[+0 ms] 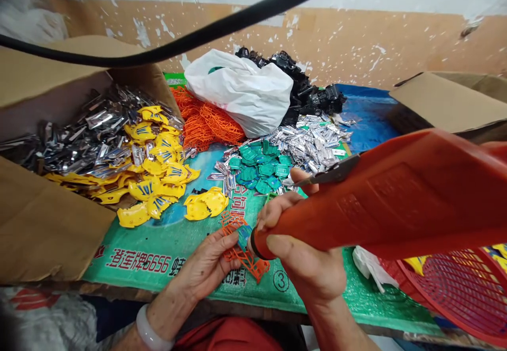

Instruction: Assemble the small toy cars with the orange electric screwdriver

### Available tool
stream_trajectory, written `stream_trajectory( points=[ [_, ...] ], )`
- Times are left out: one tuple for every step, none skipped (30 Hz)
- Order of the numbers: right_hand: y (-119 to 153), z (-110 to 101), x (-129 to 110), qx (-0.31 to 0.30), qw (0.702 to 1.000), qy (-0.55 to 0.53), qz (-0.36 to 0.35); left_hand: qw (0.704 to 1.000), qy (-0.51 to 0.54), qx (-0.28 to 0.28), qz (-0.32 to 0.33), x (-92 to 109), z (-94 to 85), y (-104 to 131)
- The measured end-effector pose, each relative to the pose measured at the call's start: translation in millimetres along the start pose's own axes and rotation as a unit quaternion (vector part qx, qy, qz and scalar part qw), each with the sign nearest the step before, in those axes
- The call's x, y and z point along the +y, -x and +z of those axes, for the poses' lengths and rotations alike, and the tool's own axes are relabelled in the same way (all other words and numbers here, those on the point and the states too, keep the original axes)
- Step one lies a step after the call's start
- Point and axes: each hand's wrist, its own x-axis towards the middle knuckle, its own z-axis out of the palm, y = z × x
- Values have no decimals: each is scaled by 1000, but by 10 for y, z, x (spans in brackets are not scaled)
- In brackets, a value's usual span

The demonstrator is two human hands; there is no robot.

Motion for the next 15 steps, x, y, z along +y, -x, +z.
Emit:
stream_trajectory(
  points=[
    [3, -10, 3, -3, 1000, 0, 2, 1000, -2, 0, -2, 3, 4, 2],
    [7, -20, 7, -8, 1000, 0, 5, 1000, -5, 2, -3, 5, 7, 3],
    [12, -31, 10, -14, 1000, 2, 8, 1000, -7, 5, -3, 7, 9, 1],
    [17, -41, 13, -20, 1000, 3, 9, 1000, -9, 8, -3, 6, 9, -2],
    [23, -47, 16, -24, 1000, 6, 11, 1000, -11, 10, -3, 4, 7, -8],
    [30, -51, 18, -28, 999, 11, 12, 1000, -13, 10, -3, 0, 4, -14],
    [36, -50, 19, -29, 999, 18, 13, 1000, -14, 9, -3, -5, 0, -22],
    [42, -46, 20, -29, 999, 24, 14, 1000, -14, 7, -4, -10, -4, -28],
    [47, -40, 21, -28, 999, 29, 16, 1000, -14, 5, -4, -15, -7, -33],
    [51, -31, 21, -29, 999, 31, 20, 1000, -15, 4, -4, -20, -10, -35],
    [52, -21, 23, -31, 999, 31, 24, 1000, -17, 3, -4, -24, -11, -36],
    [52, -11, 25, -33, 999, 32, 24, 1000, -21, 2, -5, -27, -12, -34],
    [50, -2, 28, -35, 999, 35, 20, 1000, -26, 1, -6, -29, -12, -32],
    [48, 6, 32, -37, 998, 38, 14, 1000, -30, 0, -7, -30, -12, -30],
    [46, 13, 36, -40, 998, 44, 8, 999, -33, 0, -7, -31, -11, -28]
  ],
)
